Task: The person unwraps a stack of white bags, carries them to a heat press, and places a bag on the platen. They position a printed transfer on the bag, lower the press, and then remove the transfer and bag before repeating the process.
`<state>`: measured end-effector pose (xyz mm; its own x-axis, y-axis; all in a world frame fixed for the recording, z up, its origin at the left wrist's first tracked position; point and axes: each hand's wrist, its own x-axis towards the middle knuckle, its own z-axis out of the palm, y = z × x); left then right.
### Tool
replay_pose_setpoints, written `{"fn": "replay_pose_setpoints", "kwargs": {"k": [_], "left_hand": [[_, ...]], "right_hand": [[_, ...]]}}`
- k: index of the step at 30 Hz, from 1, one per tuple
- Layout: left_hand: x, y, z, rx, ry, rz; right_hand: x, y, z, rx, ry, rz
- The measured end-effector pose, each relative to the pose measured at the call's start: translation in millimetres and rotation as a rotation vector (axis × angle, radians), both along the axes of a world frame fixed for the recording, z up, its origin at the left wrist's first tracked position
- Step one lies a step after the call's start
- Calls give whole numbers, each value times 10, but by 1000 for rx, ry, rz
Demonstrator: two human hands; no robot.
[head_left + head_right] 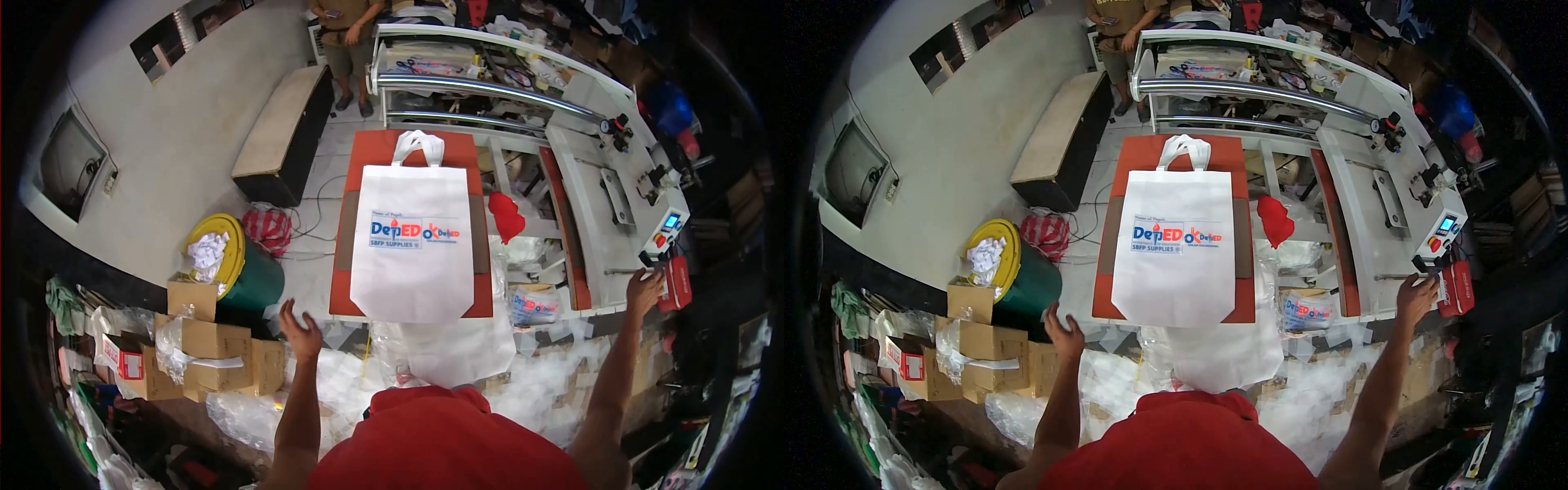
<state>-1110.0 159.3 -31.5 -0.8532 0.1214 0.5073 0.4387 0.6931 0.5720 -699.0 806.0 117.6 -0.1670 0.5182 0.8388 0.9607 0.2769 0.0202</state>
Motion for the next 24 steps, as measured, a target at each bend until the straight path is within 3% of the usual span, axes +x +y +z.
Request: {"fn": "replay_pose_setpoints", "kwargs": {"k": [1, 3, 6, 7, 8, 9, 10, 11, 12, 13, 16, 18, 21, 22, 24], "left_hand": [[85, -212, -211, -57, -46, 45], [287, -623, -626, -163, -112, 62], [700, -1098, -999, -238, -313, 76], [786, -1363, -1426, -233, -421, 92], [918, -1482, -1476, -287, -445, 49], [1030, -1619, -1589, -340, -548, 27], [1123, -1803, -1806, -429, -649, 14], [1192, -1948, -1991, -495, -756, 33], [1164, -2119, -2207, -702, -935, -108], [1300, -2225, -2274, -689, -833, -148], [1427, -2271, -2208, -810, -927, -222], [1553, -2392, -2354, -901, -860, -336], [1615, -2115, -2027, -887, -961, -321], [1595, -2091, -2160, -827, -973, -290], [1501, -1869, -2294, -821, -970, -274]], "right_hand": [[93, 97, 61, -195, -8, -69], [587, 882, -289, -326, -99, 149], [423, 712, 45, -175, -126, 182], [461, 921, 45, -234, -60, 329], [291, 760, 214, -263, 28, 474], [451, 1148, -32, -357, -128, 440], [283, 902, 191, -491, -256, 327], [311, 1105, -21, -481, -263, 277], [243, 1238, -132, -519, -282, 176], [129, 1188, -152, -587, -253, 44], [-103, 688, 145, -626, -140, 21], [-100, 461, 182, -578, -112, 149], [-248, 154, 119, -452, -92, 286], [-306, 83, 76, -419, -81, 393], [-527, -260, 146, -424, -140, 388]]}}
